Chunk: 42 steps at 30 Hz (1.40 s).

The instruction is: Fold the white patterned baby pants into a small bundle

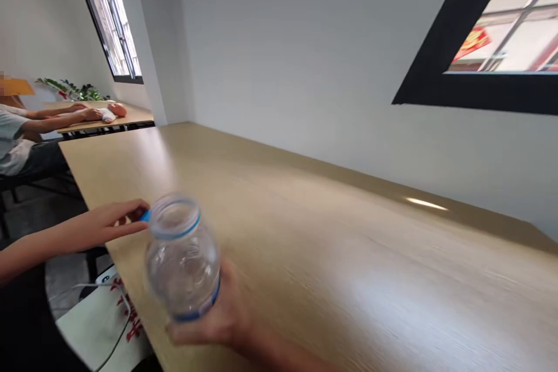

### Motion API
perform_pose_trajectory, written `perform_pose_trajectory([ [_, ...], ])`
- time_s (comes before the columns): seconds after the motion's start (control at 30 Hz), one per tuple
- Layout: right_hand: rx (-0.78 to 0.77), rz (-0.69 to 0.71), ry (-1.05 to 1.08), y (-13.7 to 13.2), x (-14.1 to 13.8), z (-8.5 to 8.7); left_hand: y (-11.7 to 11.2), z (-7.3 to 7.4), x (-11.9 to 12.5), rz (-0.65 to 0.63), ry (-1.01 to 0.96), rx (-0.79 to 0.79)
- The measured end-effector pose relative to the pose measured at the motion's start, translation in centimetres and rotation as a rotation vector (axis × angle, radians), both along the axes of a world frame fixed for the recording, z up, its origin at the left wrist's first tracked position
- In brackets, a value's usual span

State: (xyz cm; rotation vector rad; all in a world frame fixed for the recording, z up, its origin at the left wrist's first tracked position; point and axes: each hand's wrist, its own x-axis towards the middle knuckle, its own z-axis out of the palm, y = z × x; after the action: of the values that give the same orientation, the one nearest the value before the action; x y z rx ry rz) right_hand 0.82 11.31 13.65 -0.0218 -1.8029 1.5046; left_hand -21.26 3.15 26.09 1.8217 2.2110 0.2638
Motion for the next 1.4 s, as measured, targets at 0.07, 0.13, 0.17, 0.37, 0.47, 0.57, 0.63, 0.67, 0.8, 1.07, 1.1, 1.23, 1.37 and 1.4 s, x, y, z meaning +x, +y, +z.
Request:
perform_pose_trajectory([
  [0.07,-0.198,0.056,-0.062,0.3,0.3,0.5,0.1,0.7,1.1,-0.022,-0.056,0.015],
  [0.13,-0.340,0.046,-0.126,1.0,0.7,0.7,0.3,2.0,2.7,-0.036,-0.121,0.090],
  [0.17,-0.368,0.017,-0.141,1.3,0.8,0.7,0.4,2.7,3.7,-0.049,-0.161,0.137],
  [0.37,-0.287,-0.082,-0.109,2.6,1.0,-0.8,2.2,6.4,8.9,-0.205,-0.296,0.331],
  [0.47,-0.262,-0.081,-0.120,2.6,1.0,-1.1,2.9,6.8,9.9,-0.251,-0.309,0.263],
  [0.57,-0.273,-0.090,-0.124,2.5,1.1,-1.0,3.4,6.9,10.1,-0.291,-0.332,0.202],
  [0.63,-0.274,-0.106,-0.110,2.5,1.2,-0.9,3.5,7.1,10.3,-0.317,-0.325,0.172],
  [0.67,-0.268,-0.118,-0.103,2.5,1.2,-0.9,3.6,7.3,10.5,-0.327,-0.315,0.152],
  [0.8,-0.217,-0.171,-0.136,2.5,1.5,-1.0,4.0,8.6,11.4,-0.342,-0.253,0.058],
  [1.07,-0.221,-0.163,-0.138,2.5,1.6,-0.8,4.7,10.7,13.3,-0.250,-0.094,-0.086],
  [1.1,-0.236,-0.147,-0.118,2.5,1.6,-0.8,4.7,10.9,13.5,-0.230,-0.064,-0.101],
  [1.23,-0.265,-0.116,-0.079,2.4,1.5,-0.7,4.9,11.6,14.3,-0.179,0.032,-0.141],
  [1.37,-0.280,-0.097,-0.087,2.2,1.7,-0.4,5.0,11.9,15.0,-0.178,0.091,-0.133],
  [1.4,-0.289,-0.089,-0.087,2.1,1.8,-0.3,5.1,11.9,15.2,-0.179,0.100,-0.127],
])
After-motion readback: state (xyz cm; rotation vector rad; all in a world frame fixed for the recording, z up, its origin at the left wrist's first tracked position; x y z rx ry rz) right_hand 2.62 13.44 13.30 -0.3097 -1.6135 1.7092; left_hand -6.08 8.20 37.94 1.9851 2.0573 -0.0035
